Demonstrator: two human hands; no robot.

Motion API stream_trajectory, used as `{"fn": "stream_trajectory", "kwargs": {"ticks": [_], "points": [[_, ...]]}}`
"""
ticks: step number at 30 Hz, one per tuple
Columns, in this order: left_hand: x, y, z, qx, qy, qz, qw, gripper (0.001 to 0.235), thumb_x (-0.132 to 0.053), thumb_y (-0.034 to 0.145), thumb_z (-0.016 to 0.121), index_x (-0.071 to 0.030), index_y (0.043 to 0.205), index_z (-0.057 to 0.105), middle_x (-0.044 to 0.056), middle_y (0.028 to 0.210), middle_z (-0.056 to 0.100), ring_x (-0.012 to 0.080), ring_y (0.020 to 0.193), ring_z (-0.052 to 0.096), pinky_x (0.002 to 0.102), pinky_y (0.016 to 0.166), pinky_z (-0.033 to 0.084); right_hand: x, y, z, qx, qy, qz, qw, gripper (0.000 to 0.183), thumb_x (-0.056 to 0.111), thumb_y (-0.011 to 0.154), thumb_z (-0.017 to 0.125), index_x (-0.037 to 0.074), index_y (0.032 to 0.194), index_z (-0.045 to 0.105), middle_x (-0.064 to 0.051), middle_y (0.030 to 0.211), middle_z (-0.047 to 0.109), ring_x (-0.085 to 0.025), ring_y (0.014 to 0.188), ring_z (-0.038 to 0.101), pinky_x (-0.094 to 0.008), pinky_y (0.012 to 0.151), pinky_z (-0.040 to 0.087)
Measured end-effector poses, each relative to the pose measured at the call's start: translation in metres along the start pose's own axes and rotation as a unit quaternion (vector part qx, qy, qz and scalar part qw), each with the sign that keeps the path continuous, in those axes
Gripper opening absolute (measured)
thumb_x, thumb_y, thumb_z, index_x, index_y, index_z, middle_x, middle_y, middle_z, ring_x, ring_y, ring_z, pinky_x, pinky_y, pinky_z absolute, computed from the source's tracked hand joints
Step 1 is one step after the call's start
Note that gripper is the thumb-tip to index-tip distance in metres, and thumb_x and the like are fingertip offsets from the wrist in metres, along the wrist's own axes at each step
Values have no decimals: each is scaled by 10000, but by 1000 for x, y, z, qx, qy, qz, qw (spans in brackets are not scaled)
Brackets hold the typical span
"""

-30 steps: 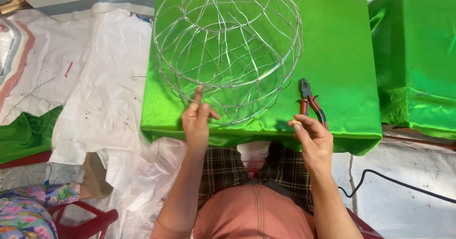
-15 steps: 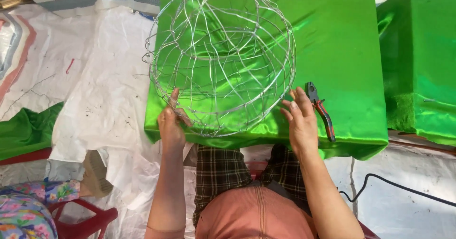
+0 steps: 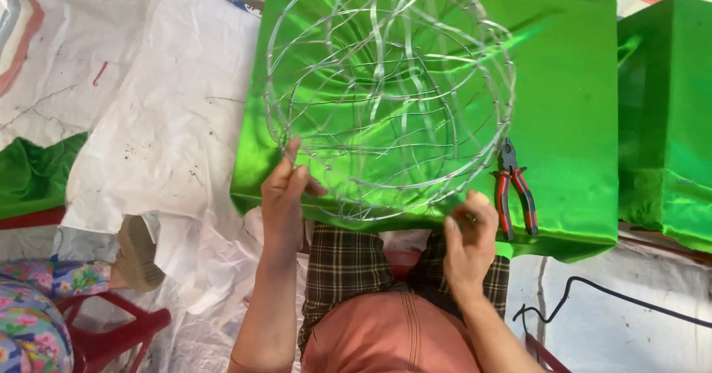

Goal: The person is inspecting a wire frame, using pliers to trim or adjust wires, and repositioning the frame for a thorough check.

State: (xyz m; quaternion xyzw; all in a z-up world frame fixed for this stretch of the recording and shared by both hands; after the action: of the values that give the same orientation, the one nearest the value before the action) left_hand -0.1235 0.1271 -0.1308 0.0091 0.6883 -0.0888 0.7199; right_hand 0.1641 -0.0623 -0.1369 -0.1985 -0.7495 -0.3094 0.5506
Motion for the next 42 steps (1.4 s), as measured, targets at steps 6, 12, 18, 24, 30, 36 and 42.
{"fn": "stream_trajectory", "kwargs": {"ticks": [6, 12, 18, 24, 30, 36, 42], "points": [[-34, -10, 26, 34, -27, -16, 999, 555, -144, 1027, 544, -93, 1563, 407, 97, 698, 660, 172, 660, 673, 296, 702, 556, -102, -44, 57, -10, 381, 294, 877, 144, -38, 985, 571, -2, 1094, 658, -187, 1182, 678, -310, 1003, 697, -462, 931, 590], [-42, -10, 31, 42, -30, -28, 998, 627, -234, 1020, 571, -100, 1591, 349, 108, 693, 650, 183, 642, 662, 295, 679, 544, -104, 0, 117, 41, 492, 417, 763, 223, 13, 1004, 542, 55, 1214, 605, -181, 1270, 705, -326, 1090, 716, -439, 992, 585], [-18, -5, 8, 33, -135, -16, 990, 621, -197, 1044, 516, -104, 1618, 299, 50, 662, 620, 137, 604, 630, 268, 745, 527, -108, 35, 185, 166, 612, 362, 684, 471, 327, 1000, 624, 213, 1451, 555, -114, 1457, 608, -293, 1209, 676, -412, 1076, 559], [-5, -7, 5, 35, -206, 0, 978, 720, -229, 1006, 625, -93, 1621, 277, 59, 629, 633, 120, 583, 647, 224, 692, 515, -108, 54, 211, 136, 606, 347, 703, 321, 361, 1044, 575, 151, 1265, 674, -152, 1244, 729, -294, 964, 767, -380, 870, 652], [2, -10, 8, 51, -219, 9, 974, 690, -182, 1013, 597, -93, 1616, 275, 91, 629, 667, 161, 586, 694, 250, 692, 569, -100, 56, 196, 83, 459, 377, 800, 272, 338, 1057, 558, 131, 1225, 612, -92, 1096, 777, -222, 791, 780, -338, 717, 675], [-6, -9, 14, 40, -215, 13, 976, 678, -172, 1011, 594, -69, 1608, 288, 99, 629, 669, 155, 571, 683, 257, 668, 584, -87, 61, 190, 57, 427, 390, 814, 265, 261, 1056, 556, 118, 1276, 590, -62, 1030, 780, -218, 741, 776, -362, 649, 674], [-2, -15, 20, 55, -216, 12, 975, 705, -158, 1002, 612, -52, 1608, 266, 102, 618, 652, 183, 564, 686, 277, 635, 595, -101, 58, 191, -7, 433, 389, 813, 214, 307, 1049, 582, 179, 1219, 605, -17, 997, 780, -198, 681, 766, -334, 581, 664]]}}
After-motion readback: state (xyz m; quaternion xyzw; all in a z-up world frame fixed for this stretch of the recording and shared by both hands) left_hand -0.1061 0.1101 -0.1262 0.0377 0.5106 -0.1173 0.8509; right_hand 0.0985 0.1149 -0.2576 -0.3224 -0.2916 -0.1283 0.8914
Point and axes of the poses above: each hand's wrist, its own y-axis towards the middle knuckle, its own z-axis out of the palm, x = y × z, the point moved 10 cm from there along y, towards the middle knuckle
